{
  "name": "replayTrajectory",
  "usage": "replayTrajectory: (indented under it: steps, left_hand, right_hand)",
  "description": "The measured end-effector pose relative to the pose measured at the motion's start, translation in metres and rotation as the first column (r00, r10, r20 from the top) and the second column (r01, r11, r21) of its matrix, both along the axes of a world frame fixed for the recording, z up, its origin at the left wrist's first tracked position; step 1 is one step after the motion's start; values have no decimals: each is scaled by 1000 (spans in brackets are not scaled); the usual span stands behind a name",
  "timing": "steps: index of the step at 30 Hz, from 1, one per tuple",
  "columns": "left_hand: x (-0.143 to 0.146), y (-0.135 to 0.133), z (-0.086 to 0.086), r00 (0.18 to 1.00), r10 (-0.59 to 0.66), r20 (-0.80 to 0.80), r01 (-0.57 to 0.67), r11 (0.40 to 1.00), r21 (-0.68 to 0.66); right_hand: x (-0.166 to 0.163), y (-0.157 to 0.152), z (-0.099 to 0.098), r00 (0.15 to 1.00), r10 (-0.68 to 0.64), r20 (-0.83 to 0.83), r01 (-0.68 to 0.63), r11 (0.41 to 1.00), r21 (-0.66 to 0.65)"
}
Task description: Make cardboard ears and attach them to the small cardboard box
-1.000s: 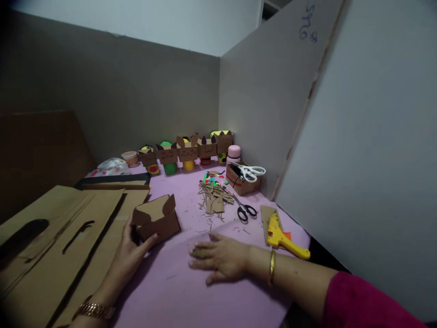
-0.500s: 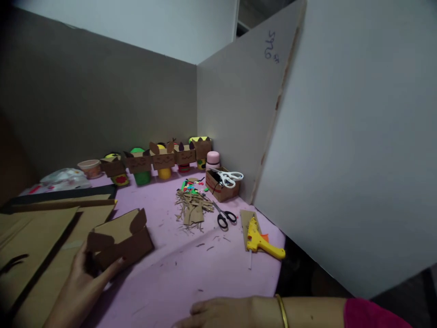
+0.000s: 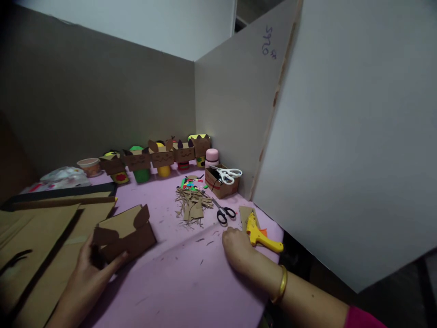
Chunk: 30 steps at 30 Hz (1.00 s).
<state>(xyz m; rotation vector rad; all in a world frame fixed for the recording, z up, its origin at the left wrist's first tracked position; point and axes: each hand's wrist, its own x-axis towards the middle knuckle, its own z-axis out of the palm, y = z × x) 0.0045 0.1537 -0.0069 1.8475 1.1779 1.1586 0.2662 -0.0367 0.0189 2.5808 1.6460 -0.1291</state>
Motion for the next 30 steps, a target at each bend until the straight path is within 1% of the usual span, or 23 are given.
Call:
replayTrajectory:
  steps: [2, 3, 8, 12, 16, 18, 20, 24, 27, 30]
  left_hand:
    - [1, -2, 2, 1000, -22, -20, 22, 999, -27]
    - [0, -2, 1, 999, -30, -20, 29, 999, -40]
    - [-5, -1, -3, 999, -32, -21, 31, 997, -69]
    - [-3, -2, 0, 999, -42, -10, 41, 996, -75]
    - [0, -4, 4, 999, -47, -5, 47, 995, -85]
    - [0, -3, 4, 999, -32, -24, 30, 996, -87]
    - [-1, -2, 2, 999, -23, -32, 21, 996, -87]
    - [-3, -1, -1, 998, -62, 8, 62, 994, -85]
    - [-3, -3, 3, 999, -50, -10, 49, 995, -86]
    - [-2, -7, 9, 999, -27, -38, 23, 995, -99]
  right_hand:
    - [4, 3, -5, 999, -41, -20, 40, 999, -17]
    - [5, 7, -6, 999, -38, -38, 38, 999, -12]
    - [14, 25, -4, 992, 42, -118, -30, 994, 101]
    - [18, 19, -14, 992, 27, -125, -8, 989, 150]
    - [22, 7, -26, 992, -21, -125, 40, 987, 158]
    - [25, 5, -25, 990, -25, -138, 47, 987, 152]
    - [30, 6, -21, 988, -10, -155, 35, 987, 158]
    - [31, 16, -12, 982, 42, -184, -5, 981, 196]
    - [25, 24, -15, 974, 75, -212, -36, 982, 185]
    - [23, 25, -20, 965, 97, -243, -53, 982, 181]
